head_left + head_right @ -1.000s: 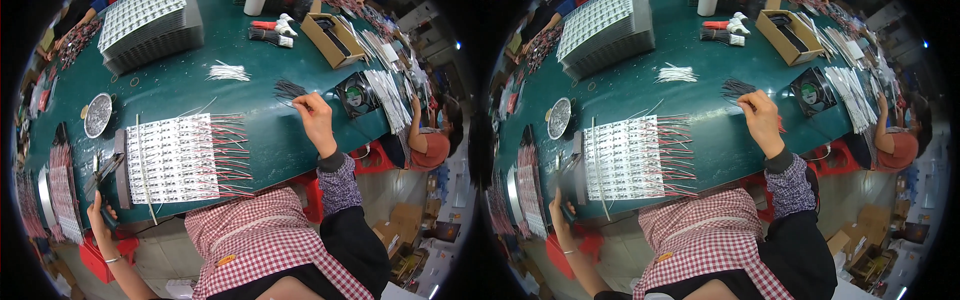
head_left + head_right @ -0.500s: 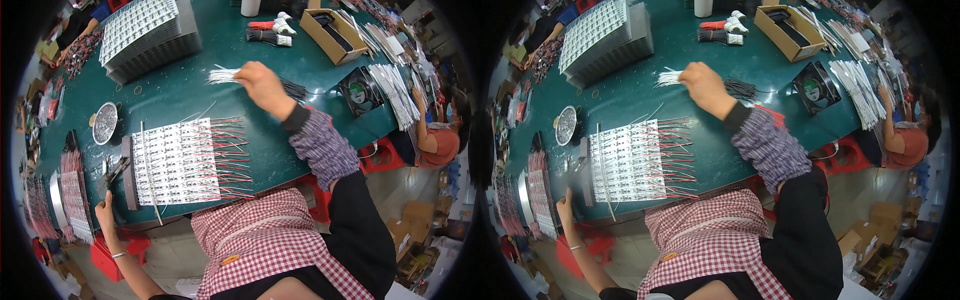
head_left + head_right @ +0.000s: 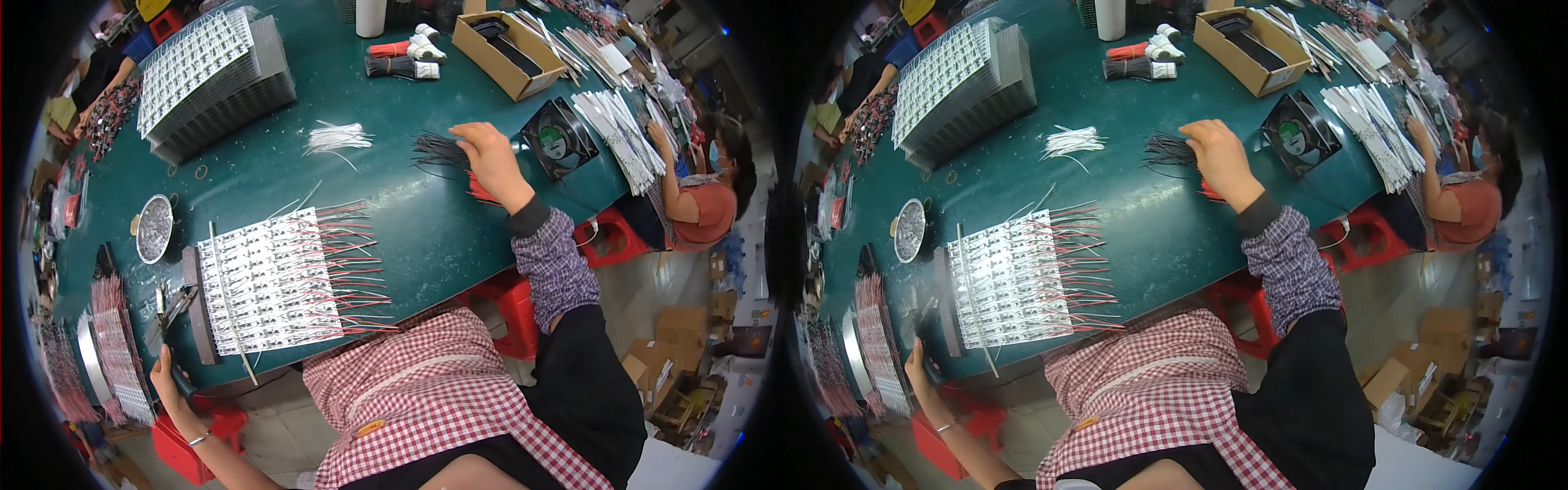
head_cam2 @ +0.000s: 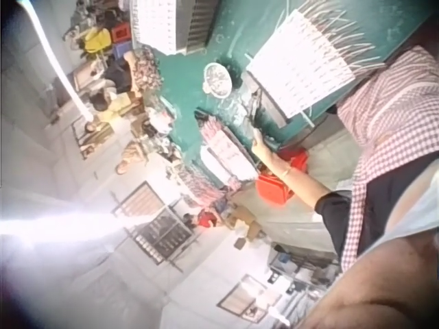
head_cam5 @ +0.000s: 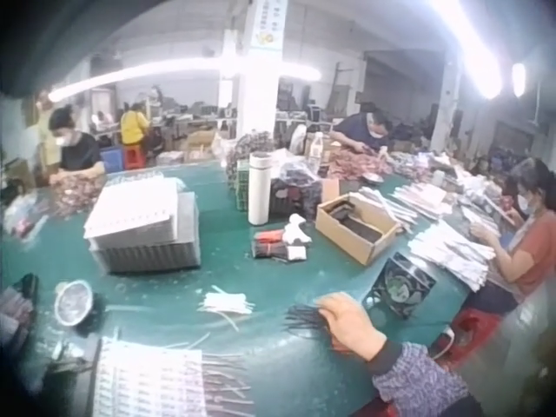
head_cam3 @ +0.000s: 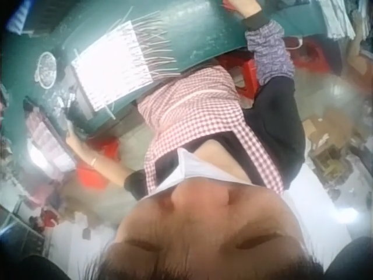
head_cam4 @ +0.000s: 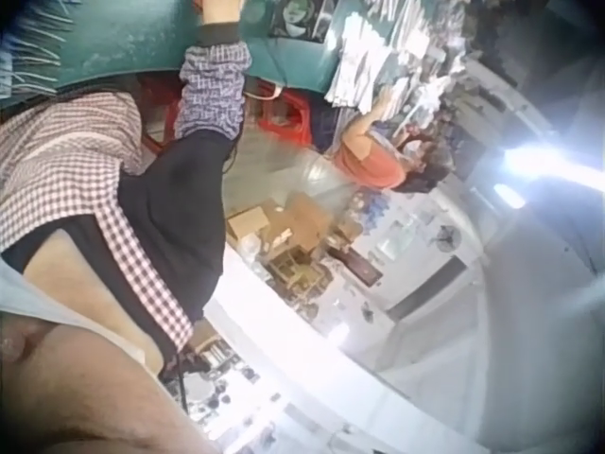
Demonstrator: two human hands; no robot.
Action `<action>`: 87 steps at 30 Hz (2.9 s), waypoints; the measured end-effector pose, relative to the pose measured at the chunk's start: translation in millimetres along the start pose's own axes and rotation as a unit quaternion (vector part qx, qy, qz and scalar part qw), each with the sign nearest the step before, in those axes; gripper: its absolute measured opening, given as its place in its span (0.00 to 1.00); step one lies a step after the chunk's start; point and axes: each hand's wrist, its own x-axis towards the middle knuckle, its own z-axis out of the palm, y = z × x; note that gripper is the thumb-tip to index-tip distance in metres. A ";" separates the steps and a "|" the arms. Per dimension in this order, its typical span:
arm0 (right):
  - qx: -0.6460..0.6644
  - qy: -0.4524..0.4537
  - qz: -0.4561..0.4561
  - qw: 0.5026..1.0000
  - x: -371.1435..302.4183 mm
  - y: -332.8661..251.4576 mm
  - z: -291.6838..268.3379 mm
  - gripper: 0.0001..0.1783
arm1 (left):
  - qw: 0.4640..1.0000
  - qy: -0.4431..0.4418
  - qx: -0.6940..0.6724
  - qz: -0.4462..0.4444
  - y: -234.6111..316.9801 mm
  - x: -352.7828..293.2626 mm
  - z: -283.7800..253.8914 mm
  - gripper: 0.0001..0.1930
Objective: The person solders wires to a panel of LED strips using a soldering iron.
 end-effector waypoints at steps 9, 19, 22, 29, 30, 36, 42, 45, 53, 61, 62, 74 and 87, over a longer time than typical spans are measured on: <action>-0.081 -0.107 0.014 0.991 12.4 2.7 21.1 0.09 | 0.922 -0.027 -0.382 0.058 -23.3 -64.8 15.5 0.17; -0.028 -0.119 0.053 0.991 18.2 0.0 16.3 0.07 | 0.776 -0.072 -0.611 0.138 23.6 -144.0 60.7 0.19; -0.024 -0.110 0.048 0.992 22.0 6.2 19.9 0.05 | 0.774 -0.111 -0.603 0.159 31.4 -139.0 64.8 0.19; 0.003 -0.161 0.045 0.986 24.9 17.1 37.6 0.05 | 0.846 0.060 -0.527 0.059 70.1 -161.2 68.4 0.17; 0.065 -0.155 0.041 0.985 16.6 59.6 44.8 0.06 | 0.847 0.029 -0.530 0.028 75.8 -165.8 69.3 0.14; -0.062 -0.182 -0.144 0.971 24.2 -11.9 4.7 0.19 | 0.820 -0.045 -0.556 0.125 71.2 -181.5 88.3 0.18; 0.061 -0.204 -0.075 0.974 35.6 21.0 8.0 0.10 | 0.802 0.039 -0.573 0.166 70.3 -231.9 95.9 0.17; 0.089 -0.210 -0.115 0.967 52.3 1.5 51.2 0.10 | 0.794 0.023 -0.573 0.203 73.9 -225.3 89.1 0.14; 0.127 -0.227 -0.233 0.937 85.1 -42.9 85.1 0.11 | 0.775 0.095 -0.578 0.236 73.1 -256.8 81.1 0.15; 0.159 -0.240 -0.334 0.898 88.0 -94.1 114.9 0.13 | 0.748 0.107 -0.598 0.266 70.6 -272.6 82.7 0.16; 0.161 -0.242 -0.347 0.892 88.3 -100.7 118.7 0.13 | 0.747 0.104 -0.601 0.265 69.8 -273.7 83.2 0.16; 0.145 -0.255 -0.447 0.845 100.1 -133.0 129.9 0.15 | 0.727 0.083 -0.619 0.285 64.0 -275.1 91.0 0.19; 0.082 -0.286 -0.489 0.820 108.0 -117.8 135.2 0.17 | 0.732 0.077 -0.627 0.256 61.7 -266.9 93.3 0.17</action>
